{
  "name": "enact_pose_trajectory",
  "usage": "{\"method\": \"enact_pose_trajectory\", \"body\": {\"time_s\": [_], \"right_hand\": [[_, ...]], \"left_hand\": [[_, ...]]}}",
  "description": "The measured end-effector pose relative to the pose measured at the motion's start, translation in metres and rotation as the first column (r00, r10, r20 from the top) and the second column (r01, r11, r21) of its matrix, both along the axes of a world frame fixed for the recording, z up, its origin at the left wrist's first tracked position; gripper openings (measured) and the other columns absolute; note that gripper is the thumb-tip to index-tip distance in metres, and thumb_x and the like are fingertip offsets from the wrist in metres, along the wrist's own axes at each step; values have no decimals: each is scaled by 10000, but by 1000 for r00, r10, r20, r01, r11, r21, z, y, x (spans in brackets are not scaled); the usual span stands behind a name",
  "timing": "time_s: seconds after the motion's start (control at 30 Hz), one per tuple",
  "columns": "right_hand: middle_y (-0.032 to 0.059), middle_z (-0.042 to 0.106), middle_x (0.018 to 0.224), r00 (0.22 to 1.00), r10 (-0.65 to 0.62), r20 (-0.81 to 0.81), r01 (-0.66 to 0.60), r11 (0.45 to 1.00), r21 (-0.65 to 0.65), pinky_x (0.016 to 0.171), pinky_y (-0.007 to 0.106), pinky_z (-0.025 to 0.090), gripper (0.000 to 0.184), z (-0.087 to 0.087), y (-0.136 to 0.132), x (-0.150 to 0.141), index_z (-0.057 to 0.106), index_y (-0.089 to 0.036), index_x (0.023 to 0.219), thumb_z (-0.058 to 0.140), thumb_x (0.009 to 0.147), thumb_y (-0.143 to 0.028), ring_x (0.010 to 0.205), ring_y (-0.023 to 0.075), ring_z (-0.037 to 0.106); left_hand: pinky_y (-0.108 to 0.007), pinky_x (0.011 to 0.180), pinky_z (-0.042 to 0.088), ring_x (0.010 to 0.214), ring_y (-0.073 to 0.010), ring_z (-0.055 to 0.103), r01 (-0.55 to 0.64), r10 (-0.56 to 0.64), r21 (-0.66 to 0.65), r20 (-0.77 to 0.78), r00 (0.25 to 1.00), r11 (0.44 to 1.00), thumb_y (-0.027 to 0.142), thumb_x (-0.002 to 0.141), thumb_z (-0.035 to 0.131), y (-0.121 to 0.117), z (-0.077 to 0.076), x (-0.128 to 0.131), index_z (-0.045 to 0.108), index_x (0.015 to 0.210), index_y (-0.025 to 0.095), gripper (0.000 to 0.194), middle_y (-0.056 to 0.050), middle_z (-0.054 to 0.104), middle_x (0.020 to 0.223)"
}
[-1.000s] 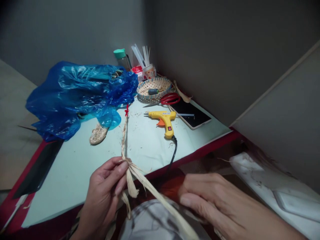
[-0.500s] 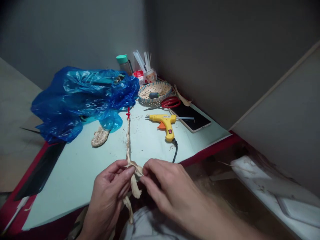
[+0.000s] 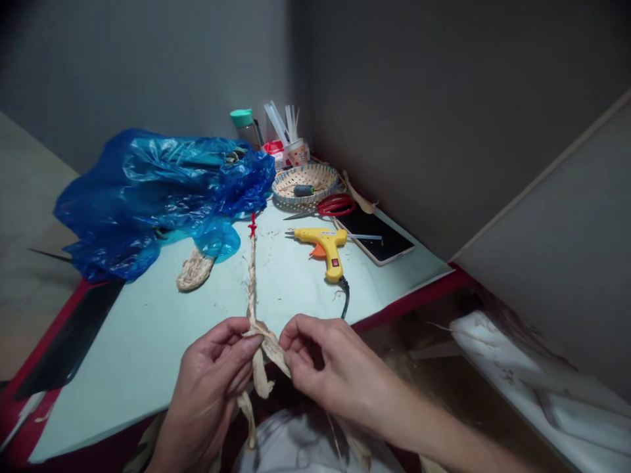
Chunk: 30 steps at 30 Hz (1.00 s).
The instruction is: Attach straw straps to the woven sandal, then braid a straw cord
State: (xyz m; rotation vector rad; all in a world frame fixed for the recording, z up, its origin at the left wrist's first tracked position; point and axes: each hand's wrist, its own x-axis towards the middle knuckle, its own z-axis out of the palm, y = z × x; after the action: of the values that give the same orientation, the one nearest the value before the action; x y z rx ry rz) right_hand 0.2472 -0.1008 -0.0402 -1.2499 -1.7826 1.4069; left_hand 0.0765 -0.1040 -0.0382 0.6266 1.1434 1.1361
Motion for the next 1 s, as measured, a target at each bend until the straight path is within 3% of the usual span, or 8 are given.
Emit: {"method": "enact_pose_trajectory", "body": {"time_s": [0.17, 0.27, 0.37, 0.53, 0.63, 0.8, 0.9, 1.0], "right_hand": [[-31, 511, 652, 994, -105, -13, 106, 993, 59, 560, 223, 360, 71, 15, 7, 6, 541, -187, 786, 527, 836, -139, 592, 115, 451], [-27, 513, 676, 985, -148, -93, 154, 986, 62, 568, 220, 366, 58, 24, 12, 8, 535, -187, 777, 544, 831, -168, 625, 121, 463], [-17, 531, 717, 975, -168, -147, 180, 981, 70, 577, 217, 378, 50, 31, 15, 5, 537, -183, 784, 543, 834, -186, 662, 125, 485], [-30, 539, 684, 990, -128, -60, 134, 983, 125, 553, 211, 376, 59, 30, 14, -8, 535, -184, 796, 513, 844, -158, 607, 112, 493], [-34, 543, 676, 992, -114, 48, 99, 965, 242, 561, 221, 366, 78, 23, 10, -14, 521, -191, 812, 497, 869, -142, 588, 110, 490], [3, 566, 799, 981, -115, 158, 29, 886, 463, 632, 261, 370, 89, 11, 4, -17, 499, -193, 883, 442, 941, -157, 671, 133, 516], [7, 558, 807, 982, -85, 167, -4, 882, 471, 638, 261, 373, 106, 10, 4, -15, 498, -193, 888, 426, 959, -163, 680, 135, 511], [-6, 555, 770, 989, -71, 132, 9, 908, 420, 617, 247, 361, 111, 14, 7, -12, 506, -192, 849, 455, 938, -150, 659, 125, 495]], "left_hand": [[-127, 486, 418, 540, -70, 569, -56, 56, 11, -27, 998, 998, 251, 652, 846, -2, 3, 1, 664, 965, 139, 380, -17, 672, 677], [-110, 419, 329, 440, -39, 480, -43, 45, 48, -42, 998, 998, 252, 712, 807, -4, 4, 2, 577, 1068, 185, 430, 5, 664, 655], [-112, 408, 308, 385, -20, 401, -39, 45, 109, -49, 998, 993, 260, 728, 796, -6, 3, 2, 511, 1022, 241, 410, 52, 634, 638], [-202, 629, 489, 548, -79, 541, 35, -19, 144, -116, 993, 989, 281, 732, 776, -7, -4, 1, 635, 843, 182, 205, 28, 608, 673], [-219, 627, 477, 539, -88, 519, 110, -102, 69, -114, 988, 992, 307, 744, 762, -7, -5, 0, 674, 777, 156, 178, 15, 599, 642], [-225, 615, 461, 608, -130, 562, 87, -79, 36, -190, 979, 996, 346, 722, 775, -7, 3, 2, 680, 733, 149, 219, -10, 630, 643], [-221, 625, 451, 690, -162, 588, 74, -46, 118, -223, 974, 990, 325, 722, 771, -7, 8, 5, 679, 755, 151, 200, -32, 663, 687], [-218, 620, 442, 627, -140, 555, 78, -34, 162, -255, 966, 984, 310, 742, 748, -7, 10, 7, 668, 731, 152, 177, -13, 639, 647]]}}
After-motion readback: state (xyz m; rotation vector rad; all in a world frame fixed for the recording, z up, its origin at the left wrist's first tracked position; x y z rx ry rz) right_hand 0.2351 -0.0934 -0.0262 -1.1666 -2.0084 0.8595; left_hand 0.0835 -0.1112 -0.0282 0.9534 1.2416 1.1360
